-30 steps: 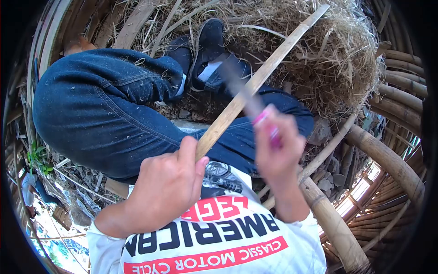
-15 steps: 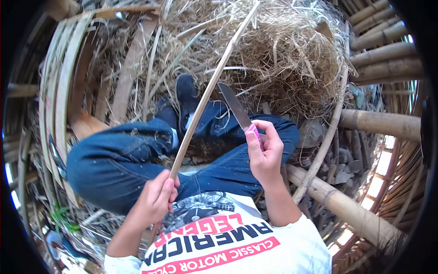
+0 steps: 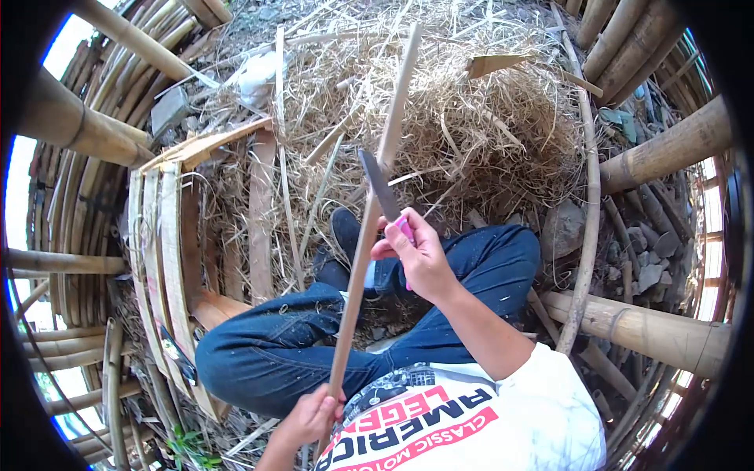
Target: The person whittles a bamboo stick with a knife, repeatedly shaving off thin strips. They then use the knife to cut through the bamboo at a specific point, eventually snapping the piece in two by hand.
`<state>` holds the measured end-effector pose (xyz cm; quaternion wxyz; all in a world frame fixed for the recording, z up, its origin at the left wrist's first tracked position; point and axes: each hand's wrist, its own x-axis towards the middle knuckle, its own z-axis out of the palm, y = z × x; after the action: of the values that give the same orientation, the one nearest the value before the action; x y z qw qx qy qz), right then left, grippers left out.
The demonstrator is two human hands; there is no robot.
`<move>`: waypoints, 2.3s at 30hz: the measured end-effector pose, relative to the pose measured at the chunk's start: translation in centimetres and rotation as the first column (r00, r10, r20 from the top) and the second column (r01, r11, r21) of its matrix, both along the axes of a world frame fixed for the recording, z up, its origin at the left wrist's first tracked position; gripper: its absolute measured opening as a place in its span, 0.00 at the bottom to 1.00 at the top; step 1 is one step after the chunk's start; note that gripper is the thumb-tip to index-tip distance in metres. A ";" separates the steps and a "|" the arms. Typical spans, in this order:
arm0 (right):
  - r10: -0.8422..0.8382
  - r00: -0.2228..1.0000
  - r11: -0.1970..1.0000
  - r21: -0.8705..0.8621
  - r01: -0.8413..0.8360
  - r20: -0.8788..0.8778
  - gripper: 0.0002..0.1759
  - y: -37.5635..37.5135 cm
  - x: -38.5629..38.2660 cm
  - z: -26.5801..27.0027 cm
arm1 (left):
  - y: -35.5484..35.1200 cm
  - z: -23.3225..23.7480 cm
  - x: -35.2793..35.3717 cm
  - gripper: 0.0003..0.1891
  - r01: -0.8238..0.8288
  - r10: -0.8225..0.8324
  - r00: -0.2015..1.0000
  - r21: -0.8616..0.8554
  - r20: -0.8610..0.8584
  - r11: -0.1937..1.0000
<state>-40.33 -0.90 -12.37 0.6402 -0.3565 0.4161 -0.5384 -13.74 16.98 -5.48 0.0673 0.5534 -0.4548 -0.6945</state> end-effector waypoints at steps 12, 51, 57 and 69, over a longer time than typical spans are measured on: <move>0.216 0.956 0.976 -0.066 -0.207 0.198 0.09 2.7 1.9 5.4 | -7.8 1.2 -2.2 0.20 0.212 -0.210 0.977 -0.269 0.036 0.940; -0.047 0.998 0.998 0.034 0.045 0.035 0.18 2.5 1.4 4.7 | -6.2 -4.3 -3.3 0.30 0.028 0.195 0.799 0.358 -0.570 0.933; -0.030 0.999 0.999 -0.023 0.031 0.046 0.19 2.3 0.7 4.4 | -5.7 -4.2 -4.1 0.29 -0.003 0.336 0.695 0.465 -0.635 0.885; 0.029 0.642 0.880 -0.284 -0.379 -0.766 0.05 5.0 -1.5 5.6 | -6.7 -0.9 -5.8 0.17 -0.123 0.133 0.961 0.055 -0.243 0.991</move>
<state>-41.88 4.09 -6.73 0.3799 -0.7189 0.4696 -0.3440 -19.51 10.33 -6.39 0.1572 0.4924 -0.3923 -0.7609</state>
